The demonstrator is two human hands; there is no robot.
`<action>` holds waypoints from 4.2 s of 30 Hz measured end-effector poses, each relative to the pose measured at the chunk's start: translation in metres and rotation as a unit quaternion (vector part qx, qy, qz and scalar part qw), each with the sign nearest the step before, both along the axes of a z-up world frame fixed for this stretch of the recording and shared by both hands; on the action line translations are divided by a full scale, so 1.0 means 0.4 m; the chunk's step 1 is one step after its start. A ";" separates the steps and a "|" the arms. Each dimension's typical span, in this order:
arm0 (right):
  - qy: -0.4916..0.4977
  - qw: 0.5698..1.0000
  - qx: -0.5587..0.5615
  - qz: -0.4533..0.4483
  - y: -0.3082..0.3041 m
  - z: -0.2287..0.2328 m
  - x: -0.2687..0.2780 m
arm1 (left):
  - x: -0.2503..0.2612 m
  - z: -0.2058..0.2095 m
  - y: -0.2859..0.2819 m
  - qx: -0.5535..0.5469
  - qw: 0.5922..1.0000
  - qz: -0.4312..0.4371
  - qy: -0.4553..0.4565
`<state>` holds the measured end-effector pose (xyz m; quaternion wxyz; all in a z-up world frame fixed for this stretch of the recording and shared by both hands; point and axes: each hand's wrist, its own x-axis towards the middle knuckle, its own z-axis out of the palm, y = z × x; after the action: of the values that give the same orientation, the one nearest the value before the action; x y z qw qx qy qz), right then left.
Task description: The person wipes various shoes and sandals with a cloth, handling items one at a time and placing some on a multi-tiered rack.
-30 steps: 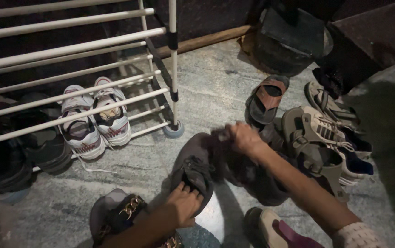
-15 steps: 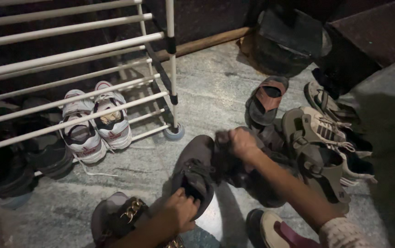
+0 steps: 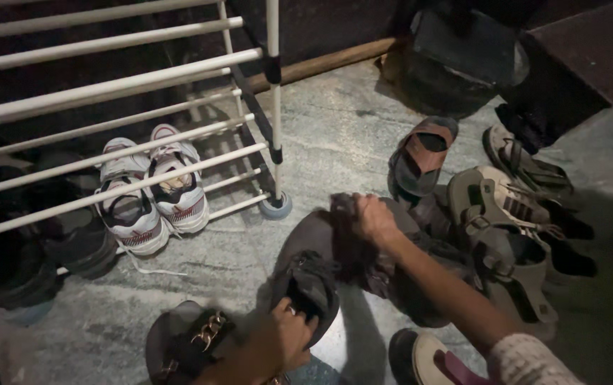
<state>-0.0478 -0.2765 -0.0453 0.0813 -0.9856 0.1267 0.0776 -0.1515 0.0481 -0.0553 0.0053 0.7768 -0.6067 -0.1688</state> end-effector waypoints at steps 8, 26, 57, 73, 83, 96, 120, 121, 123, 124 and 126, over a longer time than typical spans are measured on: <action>0.166 0.936 -0.255 0.176 0.056 -0.091 -0.088 | 0.001 0.010 -0.007 0.013 1.000 0.024 0.016; 0.229 0.954 0.148 0.125 0.036 -0.128 -0.356 | 0.013 -0.034 0.066 -0.061 0.998 -0.006 0.029; -0.041 0.939 0.097 0.328 0.387 0.355 -0.459 | 0.017 0.128 0.032 -0.073 0.977 0.138 0.142; -0.017 0.962 0.110 0.250 0.405 0.263 -0.454 | -0.020 0.027 0.029 -0.152 0.982 0.111 0.030; -0.053 0.942 0.147 0.297 0.428 0.344 -0.474 | -0.084 0.183 0.150 -0.437 0.889 0.111 -0.073; -0.142 0.878 -0.008 0.457 0.486 0.456 -0.491 | -0.144 0.381 0.190 -0.201 0.957 0.199 -0.070; -0.252 0.845 0.022 0.471 0.826 0.740 -0.269 | -0.012 0.689 0.475 -0.307 0.859 0.334 -0.237; -0.272 0.840 0.016 0.469 0.846 0.739 -0.258 | -0.001 0.688 0.491 -0.308 0.858 0.333 -0.242; -0.269 0.838 0.039 0.474 0.879 0.739 -0.228 | 0.021 0.685 0.523 -0.289 0.851 0.360 -0.252; -0.261 0.836 0.063 0.478 0.894 0.738 -0.214 | 0.032 0.683 0.539 -0.291 0.849 0.359 -0.256; -0.270 0.836 0.055 0.475 0.926 0.739 -0.184 | 0.061 0.680 0.572 -0.280 0.841 0.363 -0.287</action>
<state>-0.1214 0.0941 0.2502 0.1190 -0.9002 -0.3888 -0.1558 -0.1272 0.2770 0.2168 0.1088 0.9205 -0.2777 0.2524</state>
